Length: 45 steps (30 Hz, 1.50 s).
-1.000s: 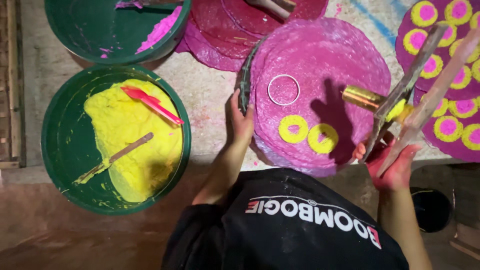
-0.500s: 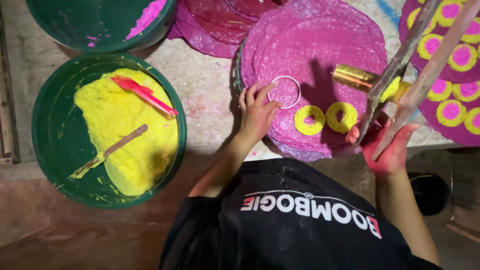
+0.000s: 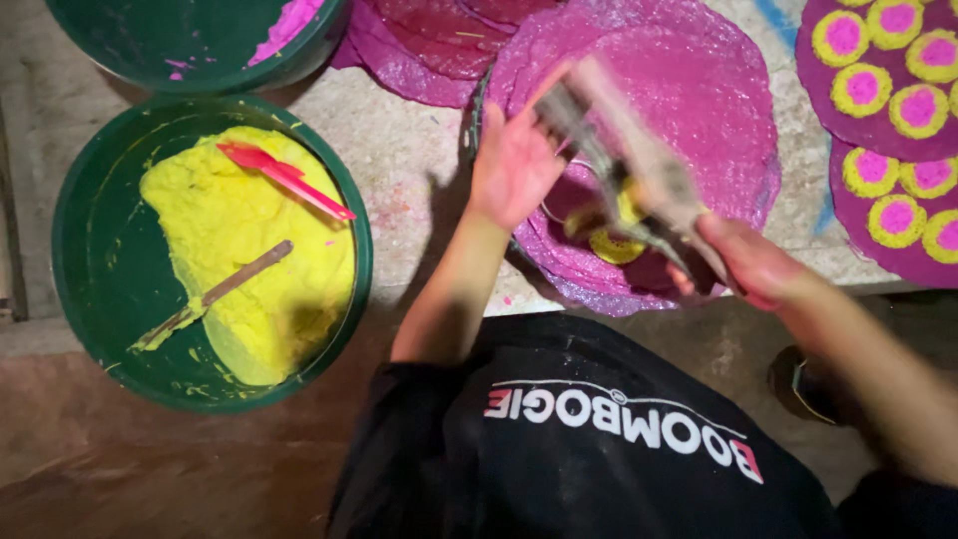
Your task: The person uses a handheld plunger tool to scoop yellow paste and press it into circular molds on a pink sheet, creating yellow ring shapes. They repeatedly reload the tool from a green bowl and place the formed rings onto the sheet.
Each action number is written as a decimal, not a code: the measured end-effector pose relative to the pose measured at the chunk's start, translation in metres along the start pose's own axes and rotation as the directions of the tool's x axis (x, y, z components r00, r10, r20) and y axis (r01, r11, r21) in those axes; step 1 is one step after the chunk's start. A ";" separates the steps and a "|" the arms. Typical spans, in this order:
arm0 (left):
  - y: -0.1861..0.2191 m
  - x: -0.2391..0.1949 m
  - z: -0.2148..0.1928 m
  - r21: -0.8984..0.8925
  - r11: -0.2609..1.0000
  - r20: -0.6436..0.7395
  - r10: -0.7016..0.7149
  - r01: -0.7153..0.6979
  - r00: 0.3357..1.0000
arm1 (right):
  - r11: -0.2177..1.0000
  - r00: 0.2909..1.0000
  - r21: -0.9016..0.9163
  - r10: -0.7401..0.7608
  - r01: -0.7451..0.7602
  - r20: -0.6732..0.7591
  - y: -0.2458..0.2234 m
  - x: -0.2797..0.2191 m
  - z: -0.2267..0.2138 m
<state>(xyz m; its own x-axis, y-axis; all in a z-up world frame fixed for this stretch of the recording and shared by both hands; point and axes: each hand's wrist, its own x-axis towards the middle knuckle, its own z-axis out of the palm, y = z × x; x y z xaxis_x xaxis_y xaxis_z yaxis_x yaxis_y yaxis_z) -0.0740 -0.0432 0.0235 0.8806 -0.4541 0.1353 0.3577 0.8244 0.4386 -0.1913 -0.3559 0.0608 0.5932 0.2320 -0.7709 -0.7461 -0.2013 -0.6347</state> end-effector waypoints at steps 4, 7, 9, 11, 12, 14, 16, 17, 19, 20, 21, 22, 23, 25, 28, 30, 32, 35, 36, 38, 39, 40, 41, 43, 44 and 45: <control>-0.005 0.031 0.004 -0.532 0.845 0.170 0.162 -0.048 0.972 | 0.954 0.974 -0.250 0.198 -0.164 0.115 -0.054 0.003 0.000; -0.004 0.035 -0.002 -0.458 0.866 -0.154 0.146 -0.201 0.977 | 0.818 0.986 -0.554 0.100 -0.157 -0.130 -0.095 -0.001 0.013; 0.002 0.036 -0.013 -0.470 0.847 -0.117 0.217 -0.247 0.969 | 0.712 0.979 -0.687 0.000 -0.144 -0.205 -0.112 0.001 0.030; 0.010 0.036 -0.025 -0.464 0.840 -0.107 0.264 -0.283 0.959 | 0.645 0.984 -0.756 -0.040 -0.109 -0.176 -0.123 0.004 0.047; 0.013 0.035 -0.030 -0.451 0.842 -0.115 0.274 -0.296 0.955 | 0.654 0.984 -0.754 -0.080 -0.067 -0.157 -0.126 0.006 0.054; 0.016 0.031 -0.038 -0.421 0.847 -0.134 0.295 -0.324 0.946 | 0.666 0.980 -0.745 -0.159 0.018 -0.118 -0.128 0.008 0.064; 0.012 0.026 -0.043 -0.386 0.853 -0.158 0.315 -0.352 0.936 | 0.655 0.988 -0.756 -0.107 -0.012 -0.108 -0.127 0.008 0.069; 0.008 0.024 -0.043 -0.404 0.845 -0.193 0.297 -0.351 0.935 | 0.648 0.991 -0.761 -0.081 -0.026 -0.103 -0.128 0.008 0.069; -0.003 0.023 -0.042 -0.439 0.828 -0.260 0.255 -0.349 0.931 | 0.595 0.989 -0.800 -0.062 -0.071 -0.134 -0.131 0.005 0.065; -0.008 0.025 -0.041 -0.440 0.827 -0.277 0.244 -0.349 0.929 | 0.569 0.987 -0.817 -0.053 -0.095 -0.151 -0.132 0.003 0.063; -0.014 0.027 -0.040 -0.443 0.827 -0.293 0.230 -0.345 0.928 | 0.542 0.985 -0.835 -0.072 -0.095 -0.159 -0.133 0.001 0.060; -0.019 0.030 -0.040 -0.446 0.827 -0.309 0.216 -0.342 0.926 | 0.515 0.982 -0.852 -0.092 -0.095 -0.165 -0.134 -0.001 0.057; -0.022 0.034 -0.039 -0.449 0.825 -0.302 0.222 -0.343 0.927 | 0.487 0.979 -0.868 -0.113 -0.096 -0.172 -0.135 -0.002 0.055; -0.024 0.044 -0.040 -0.453 0.821 -0.287 0.234 -0.347 0.929 | 0.442 0.963 -0.889 -0.163 -0.124 -0.216 -0.137 -0.003 0.053; -0.016 0.055 -0.042 -0.413 0.836 -0.273 0.265 -0.362 0.925 | 0.387 0.937 -0.908 -0.230 -0.161 -0.264 -0.138 0.002 0.056; -0.006 0.058 -0.044 -0.401 0.844 -0.244 0.276 -0.356 0.930 | 0.397 0.926 -0.908 -0.277 -0.133 -0.257 -0.136 0.010 0.061; 0.006 0.057 -0.046 -0.372 0.857 -0.226 0.290 -0.357 0.930 | 0.446 0.917 -0.893 -0.332 -0.054 -0.221 -0.130 0.017 0.066; 0.019 0.049 -0.048 -0.316 0.873 -0.244 0.304 -0.372 0.921 | 0.452 0.911 -0.892 -0.376 0.021 -0.169 -0.118 0.026 0.072; 0.021 0.045 -0.049 -0.312 0.875 -0.267 0.293 -0.370 0.918 | 0.485 0.914 -0.872 -0.381 0.072 -0.137 -0.113 0.027 0.074; 0.016 0.041 -0.050 -0.314 0.875 -0.303 0.275 -0.368 0.913 | 0.545 0.913 -0.822 -0.399 0.165 -0.081 -0.107 0.030 0.071; 0.009 0.037 -0.051 -0.314 0.875 -0.324 0.267 -0.369 0.908 | 0.535 0.929 -0.835 -0.360 0.128 -0.088 -0.103 0.030 0.069; 0.001 0.032 -0.052 -0.315 0.874 -0.345 0.258 -0.370 0.902 | 0.523 0.942 -0.847 -0.321 0.092 -0.096 -0.101 0.030 0.065; -0.009 0.032 -0.053 -0.339 0.862 -0.298 0.281 -0.376 0.912 | 0.506 0.951 -0.861 -0.287 0.053 -0.110 -0.101 0.028 0.056; -0.028 0.030 -0.054 -0.388 0.840 -0.204 0.324 -0.380 0.924 | 0.456 0.965 -0.886 -0.184 -0.084 -0.186 -0.104 0.025 0.036; -0.033 0.030 -0.056 -0.324 0.888 -0.263 0.247 -0.327 0.933 | 0.427 0.965 -0.891 -0.132 -0.152 -0.228 -0.104 0.021 0.024; -0.037 0.030 -0.057 -0.261 0.928 -0.324 0.175 -0.265 0.930 | 0.498 0.959 -0.861 -0.179 -0.105 -0.220 -0.103 0.014 0.010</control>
<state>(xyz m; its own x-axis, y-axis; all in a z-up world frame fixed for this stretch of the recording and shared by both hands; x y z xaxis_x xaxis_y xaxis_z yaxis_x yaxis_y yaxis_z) -0.0429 -0.0676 -0.0391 0.9820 -0.1687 -0.0854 0.1794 0.9739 0.1391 -0.1094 -0.3220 0.1152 0.7690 0.0491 -0.6373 -0.1729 -0.9439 -0.2813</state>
